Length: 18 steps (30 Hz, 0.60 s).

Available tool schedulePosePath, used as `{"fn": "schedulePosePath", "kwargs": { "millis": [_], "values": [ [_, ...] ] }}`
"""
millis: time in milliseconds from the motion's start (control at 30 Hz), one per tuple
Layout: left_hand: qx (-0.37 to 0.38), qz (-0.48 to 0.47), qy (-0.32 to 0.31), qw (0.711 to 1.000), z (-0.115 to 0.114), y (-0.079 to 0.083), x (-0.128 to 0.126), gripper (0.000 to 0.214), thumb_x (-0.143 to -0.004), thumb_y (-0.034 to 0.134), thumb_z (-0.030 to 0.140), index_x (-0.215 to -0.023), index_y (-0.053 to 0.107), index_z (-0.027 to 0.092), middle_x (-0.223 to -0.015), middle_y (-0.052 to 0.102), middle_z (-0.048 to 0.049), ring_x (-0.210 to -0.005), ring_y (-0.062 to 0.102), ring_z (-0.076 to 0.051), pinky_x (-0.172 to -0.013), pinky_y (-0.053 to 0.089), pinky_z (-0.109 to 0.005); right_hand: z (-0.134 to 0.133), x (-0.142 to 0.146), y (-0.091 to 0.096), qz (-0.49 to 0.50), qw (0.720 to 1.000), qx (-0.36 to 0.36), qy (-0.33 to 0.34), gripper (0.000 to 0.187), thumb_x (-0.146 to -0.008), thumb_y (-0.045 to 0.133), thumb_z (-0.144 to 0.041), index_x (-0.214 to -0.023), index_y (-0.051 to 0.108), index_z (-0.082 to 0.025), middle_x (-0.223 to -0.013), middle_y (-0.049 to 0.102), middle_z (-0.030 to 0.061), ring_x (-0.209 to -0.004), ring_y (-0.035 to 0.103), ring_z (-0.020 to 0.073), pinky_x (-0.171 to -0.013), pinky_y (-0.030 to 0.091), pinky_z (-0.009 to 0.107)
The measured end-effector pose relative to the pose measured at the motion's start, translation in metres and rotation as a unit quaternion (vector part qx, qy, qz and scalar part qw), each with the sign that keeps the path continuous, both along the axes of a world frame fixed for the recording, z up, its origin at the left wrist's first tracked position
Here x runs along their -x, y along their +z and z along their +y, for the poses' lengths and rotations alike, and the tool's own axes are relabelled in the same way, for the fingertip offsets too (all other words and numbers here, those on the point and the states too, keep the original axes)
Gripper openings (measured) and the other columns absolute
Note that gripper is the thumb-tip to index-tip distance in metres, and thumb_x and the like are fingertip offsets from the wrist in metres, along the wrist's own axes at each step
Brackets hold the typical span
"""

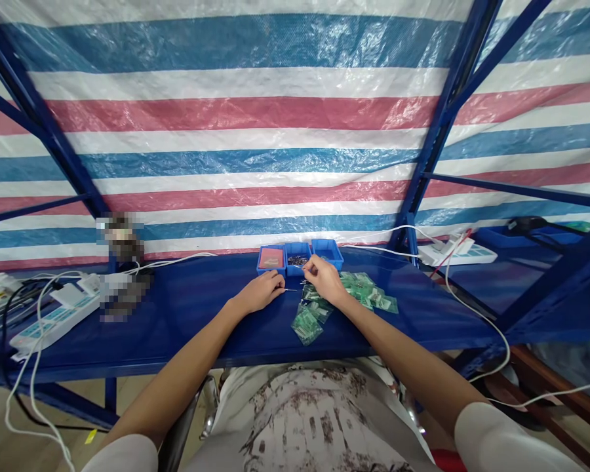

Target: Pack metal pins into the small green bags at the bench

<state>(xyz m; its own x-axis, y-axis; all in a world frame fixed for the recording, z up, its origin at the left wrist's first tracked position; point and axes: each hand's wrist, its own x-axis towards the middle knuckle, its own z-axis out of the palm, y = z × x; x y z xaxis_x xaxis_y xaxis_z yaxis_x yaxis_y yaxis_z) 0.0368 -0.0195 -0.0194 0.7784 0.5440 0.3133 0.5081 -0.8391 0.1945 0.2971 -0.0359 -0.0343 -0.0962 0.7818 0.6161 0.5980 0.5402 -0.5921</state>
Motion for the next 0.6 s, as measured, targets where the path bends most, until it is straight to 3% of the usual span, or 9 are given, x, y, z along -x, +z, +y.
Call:
{"fn": "schedulePosePath", "kwargs": {
  "millis": [33,167,300,600],
  "values": [
    [0.001,0.000,0.000,1.000,0.0001,0.0001,0.0000,0.016,-0.111,0.049,0.032,-0.105,0.058,0.021,-0.105,0.060,-0.0069,-0.098,0.060,-0.023,-0.088,0.050,-0.035,-0.0005,-0.0001,0.0004,0.000,1.000,0.002,-0.001,0.002,-0.092,0.060,-0.023,-0.093,0.059,-0.025,-0.089,0.070,0.0015,-0.067,0.058,0.0188,-0.070,0.045,0.032],
    [0.001,-0.004,0.000,1.000,0.0002,0.0012,0.0002,0.016,-0.111,0.049,0.033,-0.104,0.058,0.021,-0.104,0.060,-0.0069,-0.098,0.060,-0.024,-0.088,0.050,-0.035,-0.0008,-0.0015,0.0011,0.002,1.000,-0.024,0.014,0.018,-0.098,0.055,-0.024,-0.111,0.068,-0.024,-0.103,0.072,0.0068,-0.078,0.065,0.0214,-0.078,0.051,0.035],
    [0.011,-0.009,0.003,1.000,0.0007,0.0020,0.0006,0.018,-0.111,0.049,0.035,-0.104,0.059,0.021,-0.103,0.060,-0.0070,-0.098,0.060,-0.024,-0.088,0.050,-0.036,0.0012,-0.0044,0.0000,-0.015,0.999,-0.041,0.021,0.023,-0.102,0.052,-0.025,-0.111,0.074,-0.023,-0.109,0.071,0.0106,-0.094,0.069,0.0264,-0.086,0.054,0.040],
    [0.019,-0.009,0.002,1.000,0.0034,0.0006,0.0018,0.019,-0.109,0.049,0.036,-0.102,0.060,0.021,-0.103,0.060,-0.0075,-0.098,0.060,-0.024,-0.089,0.050,-0.036,-0.0028,-0.0053,0.0015,-0.034,0.997,-0.063,0.035,0.024,-0.106,0.051,-0.028,-0.114,0.074,-0.024,-0.109,0.071,0.0104,-0.103,0.068,0.0287,-0.095,0.053,0.042]
  ]
}}
